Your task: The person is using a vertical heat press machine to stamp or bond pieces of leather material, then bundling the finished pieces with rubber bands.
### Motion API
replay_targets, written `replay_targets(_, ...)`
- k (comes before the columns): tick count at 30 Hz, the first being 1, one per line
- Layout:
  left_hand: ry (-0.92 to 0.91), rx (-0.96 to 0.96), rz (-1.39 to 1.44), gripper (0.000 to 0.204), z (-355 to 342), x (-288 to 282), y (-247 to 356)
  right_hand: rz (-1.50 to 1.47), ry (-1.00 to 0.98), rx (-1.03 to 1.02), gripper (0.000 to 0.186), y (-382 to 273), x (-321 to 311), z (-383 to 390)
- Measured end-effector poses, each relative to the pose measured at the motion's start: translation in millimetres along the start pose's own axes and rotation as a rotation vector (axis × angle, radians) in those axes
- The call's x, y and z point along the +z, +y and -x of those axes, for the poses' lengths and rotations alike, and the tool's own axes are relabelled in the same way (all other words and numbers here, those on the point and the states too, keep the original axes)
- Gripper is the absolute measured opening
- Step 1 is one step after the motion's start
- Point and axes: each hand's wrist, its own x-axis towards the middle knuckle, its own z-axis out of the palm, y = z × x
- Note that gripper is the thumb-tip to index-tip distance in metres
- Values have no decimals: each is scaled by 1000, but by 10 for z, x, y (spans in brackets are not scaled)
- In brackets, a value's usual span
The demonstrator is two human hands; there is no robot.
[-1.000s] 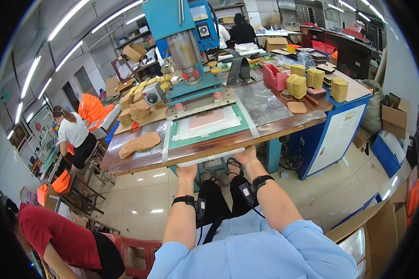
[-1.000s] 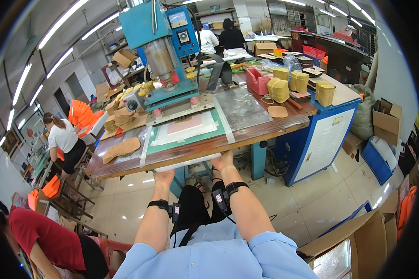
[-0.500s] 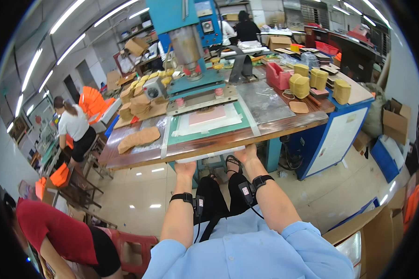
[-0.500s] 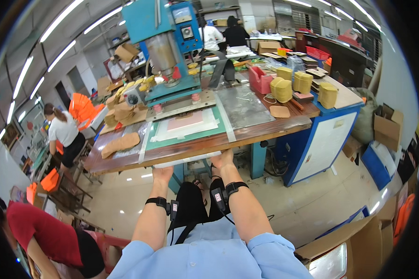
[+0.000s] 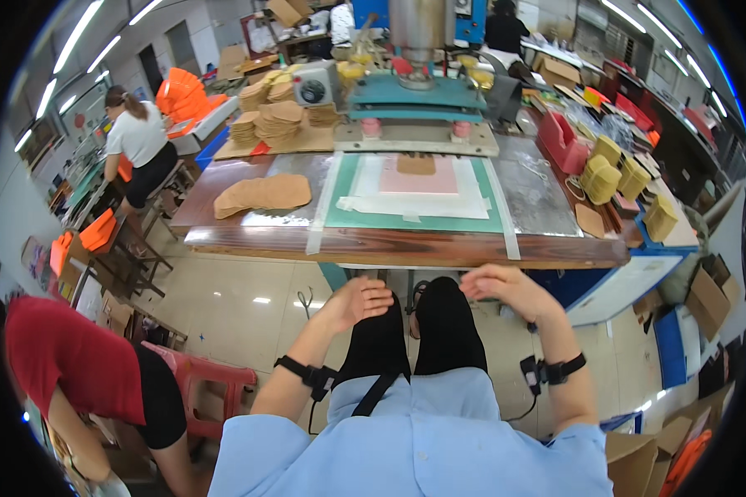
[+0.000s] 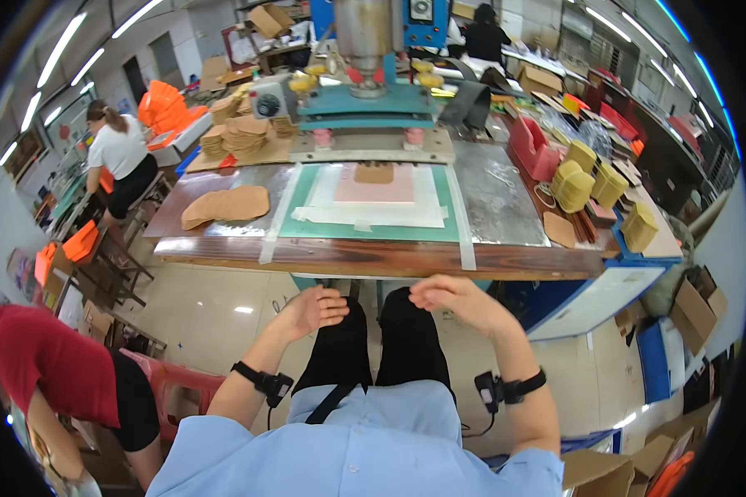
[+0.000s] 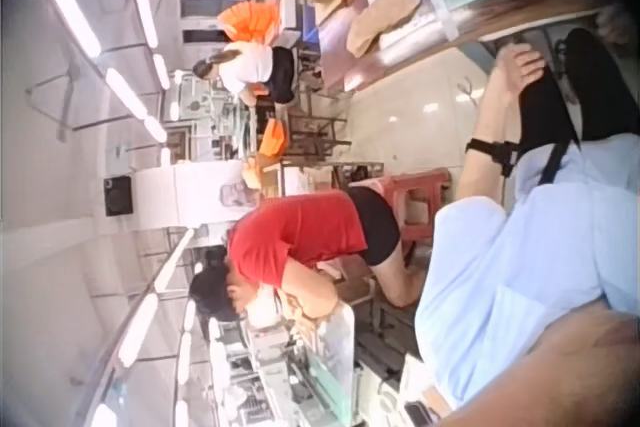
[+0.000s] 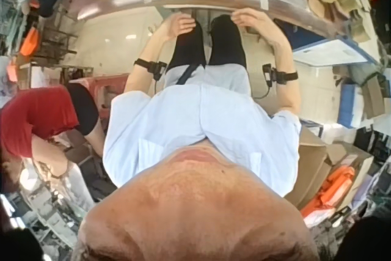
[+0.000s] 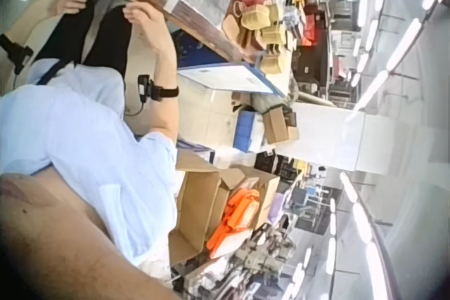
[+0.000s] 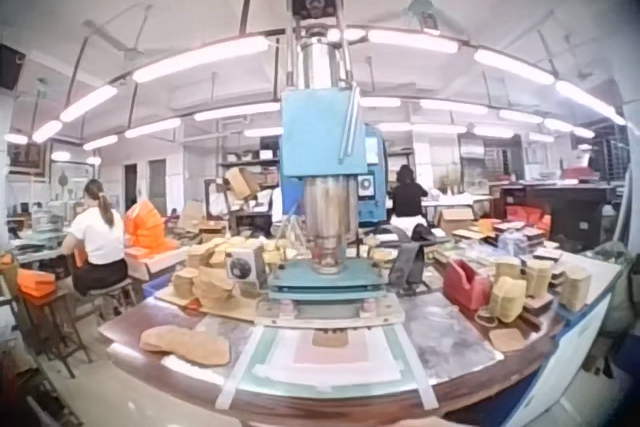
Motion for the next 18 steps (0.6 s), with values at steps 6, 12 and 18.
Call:
replay_targets(6,-376,37,-352,24,391,790,506,881,-103,-283,38,-886,111,-782)
replay_targets(12,-212,325,-390,20,218,954,911,1332,33,-176,50,-601,-84,-1886)
replay_targets(18,-60,459,-361,21,6,881,1160,1332,130,-72,57,-493,-152,-2200)
